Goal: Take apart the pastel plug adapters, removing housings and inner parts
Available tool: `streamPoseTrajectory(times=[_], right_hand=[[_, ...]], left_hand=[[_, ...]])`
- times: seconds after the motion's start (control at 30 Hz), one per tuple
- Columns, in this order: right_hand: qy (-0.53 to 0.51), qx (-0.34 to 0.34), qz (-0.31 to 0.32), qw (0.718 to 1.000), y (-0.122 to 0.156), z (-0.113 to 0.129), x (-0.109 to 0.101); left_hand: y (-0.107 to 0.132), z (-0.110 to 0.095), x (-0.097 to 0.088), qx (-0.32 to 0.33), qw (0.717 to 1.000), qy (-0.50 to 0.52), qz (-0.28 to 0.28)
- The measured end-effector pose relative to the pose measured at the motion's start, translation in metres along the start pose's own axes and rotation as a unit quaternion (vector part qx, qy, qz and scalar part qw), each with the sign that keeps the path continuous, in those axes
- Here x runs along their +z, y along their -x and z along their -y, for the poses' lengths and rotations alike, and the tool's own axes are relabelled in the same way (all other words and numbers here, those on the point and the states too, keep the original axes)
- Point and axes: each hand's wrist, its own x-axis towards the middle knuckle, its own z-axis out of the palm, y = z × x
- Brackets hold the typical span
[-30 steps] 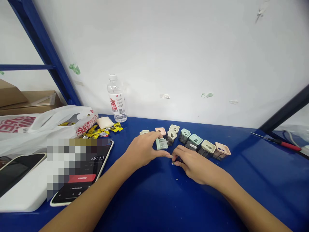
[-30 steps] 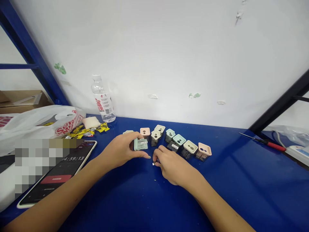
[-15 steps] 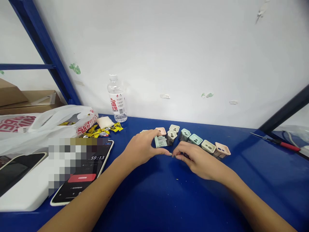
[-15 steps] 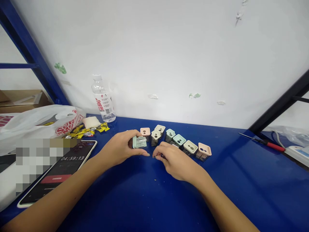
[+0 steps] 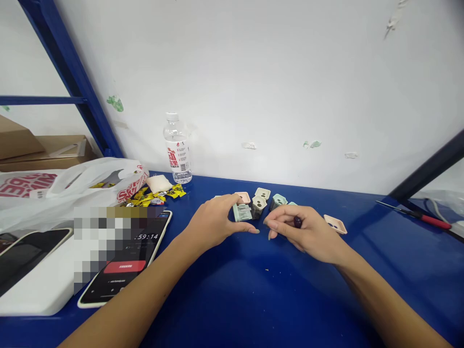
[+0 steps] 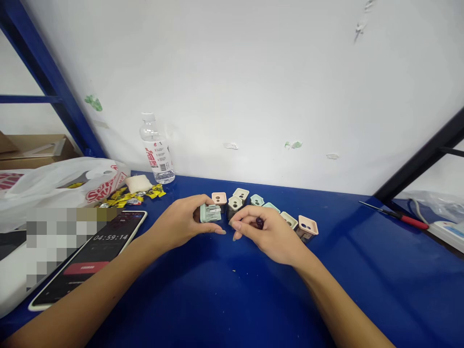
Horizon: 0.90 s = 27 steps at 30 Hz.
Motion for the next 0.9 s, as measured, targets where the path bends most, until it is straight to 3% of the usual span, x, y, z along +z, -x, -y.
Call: streamPoseTrajectory(times=[0.47, 0.73, 0.9], right_hand=[[-0.083, 0.006, -0.016, 0.996, -0.001, -0.0022, -0.0011], [-0.095, 0.022, -0.006, 0.995, -0.0027, -0.0035, 0.0002], [-0.107, 0.049, 0.046, 0.992, -0.0001, -0.0017, -0.0004]], left_hand=[[-0.0001, 0.0, 0.002, 0.005, 1.0, -0.007, 0.001], [0.0019, -0.0018, 0.0077, 0.067, 0.997, 0.026, 0.011], [0.0033, -0.0043, 0.0099, 0.113, 0.992, 0.052, 0.02]])
